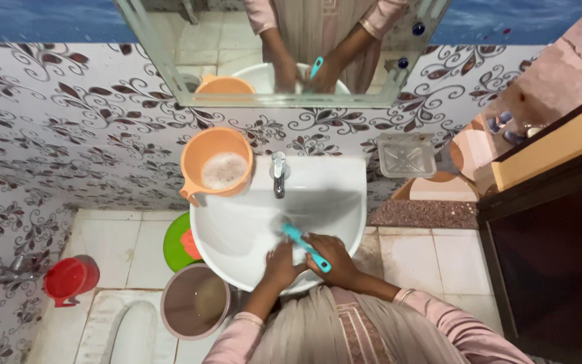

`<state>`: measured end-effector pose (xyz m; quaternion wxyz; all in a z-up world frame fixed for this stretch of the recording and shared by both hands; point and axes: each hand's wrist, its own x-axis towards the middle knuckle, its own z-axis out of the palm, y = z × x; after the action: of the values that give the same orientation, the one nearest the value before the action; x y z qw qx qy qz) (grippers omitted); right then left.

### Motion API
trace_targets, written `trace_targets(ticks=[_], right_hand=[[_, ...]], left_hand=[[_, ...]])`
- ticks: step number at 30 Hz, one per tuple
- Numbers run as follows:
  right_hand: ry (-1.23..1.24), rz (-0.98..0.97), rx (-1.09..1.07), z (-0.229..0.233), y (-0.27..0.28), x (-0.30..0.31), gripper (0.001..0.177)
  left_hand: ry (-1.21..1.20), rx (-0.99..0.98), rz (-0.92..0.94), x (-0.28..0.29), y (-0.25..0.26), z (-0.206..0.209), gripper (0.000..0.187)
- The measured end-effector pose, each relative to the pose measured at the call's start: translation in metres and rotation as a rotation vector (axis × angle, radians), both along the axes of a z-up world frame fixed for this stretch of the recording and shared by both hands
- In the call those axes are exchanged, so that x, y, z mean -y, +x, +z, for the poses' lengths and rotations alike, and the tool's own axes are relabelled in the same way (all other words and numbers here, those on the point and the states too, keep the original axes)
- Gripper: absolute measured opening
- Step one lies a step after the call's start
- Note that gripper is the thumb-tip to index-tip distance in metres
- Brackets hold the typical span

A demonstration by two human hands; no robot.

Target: The person scrubs a white bathroom sink with a blue scrub brush, repeatedly dipping it into a peach-colored bucket of soapy water. They scrub the basin, faucet area, and overflow, occasionally rinsing the brush under running water from the tap.

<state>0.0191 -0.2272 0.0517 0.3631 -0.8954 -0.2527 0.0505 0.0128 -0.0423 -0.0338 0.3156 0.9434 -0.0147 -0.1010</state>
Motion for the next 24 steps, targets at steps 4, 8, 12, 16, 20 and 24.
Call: trace_targets(ticks=[4, 8, 12, 16, 20, 24], right_hand=[[-0.222, -0.047, -0.114, -0.018, 0.005, -0.005, 0.046], [0.528, 0.147, -0.804, -0.061, 0.024, 0.003, 0.031], [0.378, -0.038, -0.513, -0.086, 0.026, -0.002, 0.034], [0.613, -0.028, -0.917, -0.089, 0.028, -0.028, 0.034], [0.493, -0.028, -0.418, -0.084, 0.014, -0.045, 0.034], [0.550, -0.142, -0.481, -0.086, 0.012, -0.045, 0.034]], left_hand=[[0.335, -0.020, 0.284, -0.056, 0.002, 0.002, 0.084], [-0.066, 0.252, 0.362, -0.056, 0.005, -0.019, 0.061], [-0.165, 0.257, 0.177, -0.050, 0.011, -0.023, 0.056], [-0.314, 0.144, 0.160, -0.054, 0.011, -0.026, 0.058], [-0.214, 0.152, 0.173, -0.060, 0.010, -0.008, 0.050], [0.020, 0.144, -0.088, -0.074, 0.006, 0.018, 0.053]])
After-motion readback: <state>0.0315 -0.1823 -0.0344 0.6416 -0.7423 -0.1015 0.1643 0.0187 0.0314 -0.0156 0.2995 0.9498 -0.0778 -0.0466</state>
